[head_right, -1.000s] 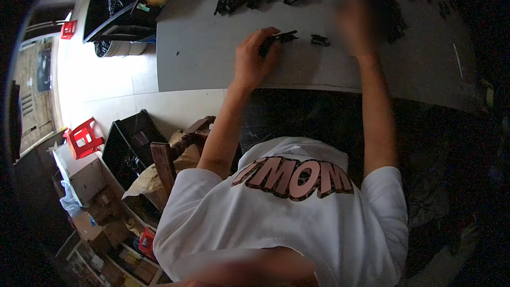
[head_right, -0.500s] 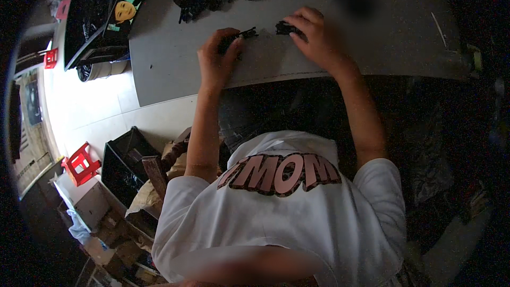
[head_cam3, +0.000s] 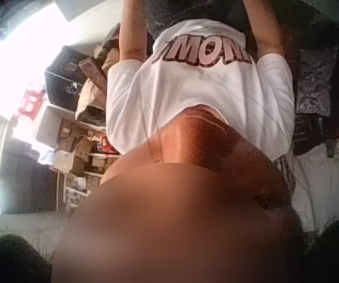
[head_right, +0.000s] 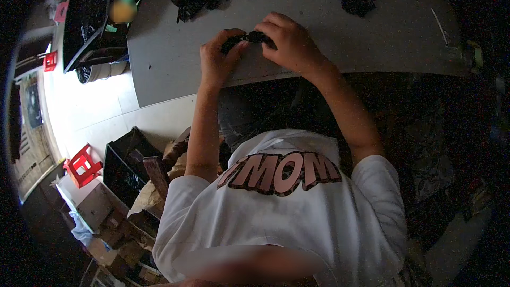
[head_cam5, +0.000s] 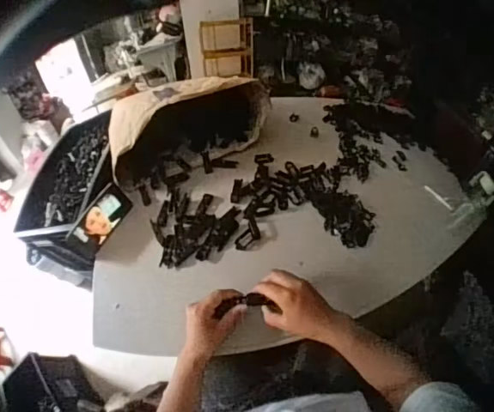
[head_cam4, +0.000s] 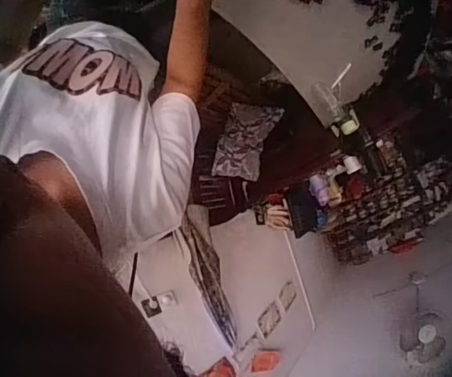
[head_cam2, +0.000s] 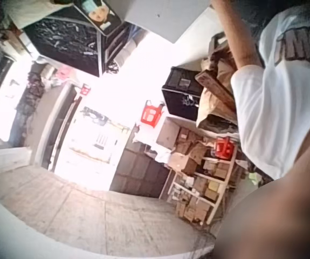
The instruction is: Assembling small black plastic or metal hardware components together at a workbench.
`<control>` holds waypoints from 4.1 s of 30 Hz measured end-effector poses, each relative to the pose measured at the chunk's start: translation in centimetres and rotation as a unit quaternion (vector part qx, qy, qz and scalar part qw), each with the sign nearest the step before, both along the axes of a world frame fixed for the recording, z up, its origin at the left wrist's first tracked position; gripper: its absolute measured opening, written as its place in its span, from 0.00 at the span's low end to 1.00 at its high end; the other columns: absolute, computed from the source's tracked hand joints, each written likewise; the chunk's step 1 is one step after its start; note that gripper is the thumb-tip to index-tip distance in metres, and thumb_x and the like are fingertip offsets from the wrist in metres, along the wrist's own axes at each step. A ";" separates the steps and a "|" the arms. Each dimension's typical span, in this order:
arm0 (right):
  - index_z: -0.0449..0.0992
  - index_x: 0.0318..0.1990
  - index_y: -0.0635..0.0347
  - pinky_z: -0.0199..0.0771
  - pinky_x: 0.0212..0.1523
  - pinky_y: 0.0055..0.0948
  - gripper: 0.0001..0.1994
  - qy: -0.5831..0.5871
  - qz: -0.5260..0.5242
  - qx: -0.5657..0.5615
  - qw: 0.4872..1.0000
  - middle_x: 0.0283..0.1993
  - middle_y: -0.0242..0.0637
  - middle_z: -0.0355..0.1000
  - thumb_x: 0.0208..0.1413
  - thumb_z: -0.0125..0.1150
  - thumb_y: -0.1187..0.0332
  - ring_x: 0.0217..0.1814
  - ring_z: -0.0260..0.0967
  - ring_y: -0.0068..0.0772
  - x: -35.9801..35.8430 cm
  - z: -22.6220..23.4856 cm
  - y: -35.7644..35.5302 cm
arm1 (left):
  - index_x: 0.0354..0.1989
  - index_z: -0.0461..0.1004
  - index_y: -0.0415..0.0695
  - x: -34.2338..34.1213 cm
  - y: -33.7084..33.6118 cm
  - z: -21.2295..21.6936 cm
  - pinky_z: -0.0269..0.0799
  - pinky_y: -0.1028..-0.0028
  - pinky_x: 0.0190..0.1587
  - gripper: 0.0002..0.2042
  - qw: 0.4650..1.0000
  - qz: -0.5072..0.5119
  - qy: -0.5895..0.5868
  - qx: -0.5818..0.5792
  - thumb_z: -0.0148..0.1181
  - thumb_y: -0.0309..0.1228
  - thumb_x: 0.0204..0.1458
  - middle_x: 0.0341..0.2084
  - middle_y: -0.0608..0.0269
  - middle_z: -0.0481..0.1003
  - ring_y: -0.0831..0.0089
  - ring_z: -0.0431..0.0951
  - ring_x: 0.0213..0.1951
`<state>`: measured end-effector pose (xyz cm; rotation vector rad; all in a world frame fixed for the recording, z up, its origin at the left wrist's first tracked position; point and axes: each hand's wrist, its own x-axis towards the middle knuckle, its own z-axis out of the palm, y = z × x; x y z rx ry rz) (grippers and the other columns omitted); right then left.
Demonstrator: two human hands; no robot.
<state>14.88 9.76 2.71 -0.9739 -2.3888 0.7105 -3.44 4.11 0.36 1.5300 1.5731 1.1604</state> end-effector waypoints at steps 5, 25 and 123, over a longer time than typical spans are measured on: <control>0.72 0.44 0.64 0.73 0.41 0.34 0.16 -0.025 0.015 0.034 0.999 0.42 0.40 0.67 0.43 0.62 0.77 0.43 0.70 0.41 -1.2 -0.4 -0.7 | 0.39 0.77 0.43 0.5 0.2 0.0 0.73 0.74 0.36 0.11 1.000 0.006 0.004 -0.001 0.65 0.26 0.46 0.31 0.57 0.79 0.73 0.79 0.31; 0.74 0.39 0.63 0.68 0.35 0.19 0.09 0.193 -0.098 -0.269 0.939 0.33 0.28 0.70 0.55 0.61 0.67 0.34 0.66 0.16 2.7 -2.3 0.8 | 0.33 0.72 0.38 -0.6 -0.5 -0.7 0.66 0.81 0.33 0.03 0.977 0.008 -0.210 0.030 0.57 0.24 0.53 0.26 0.68 0.72 0.82 0.69 0.28; 0.72 0.41 0.63 0.73 0.40 0.34 0.14 -0.012 -0.058 0.022 0.998 0.40 0.40 0.67 0.44 0.64 0.74 0.41 0.70 0.43 -1.5 -0.3 -0.8 | 0.39 0.76 0.40 0.0 0.0 -0.7 0.71 0.79 0.32 0.10 0.992 0.068 -0.109 0.018 0.63 0.24 0.47 0.26 0.60 0.78 0.78 0.77 0.27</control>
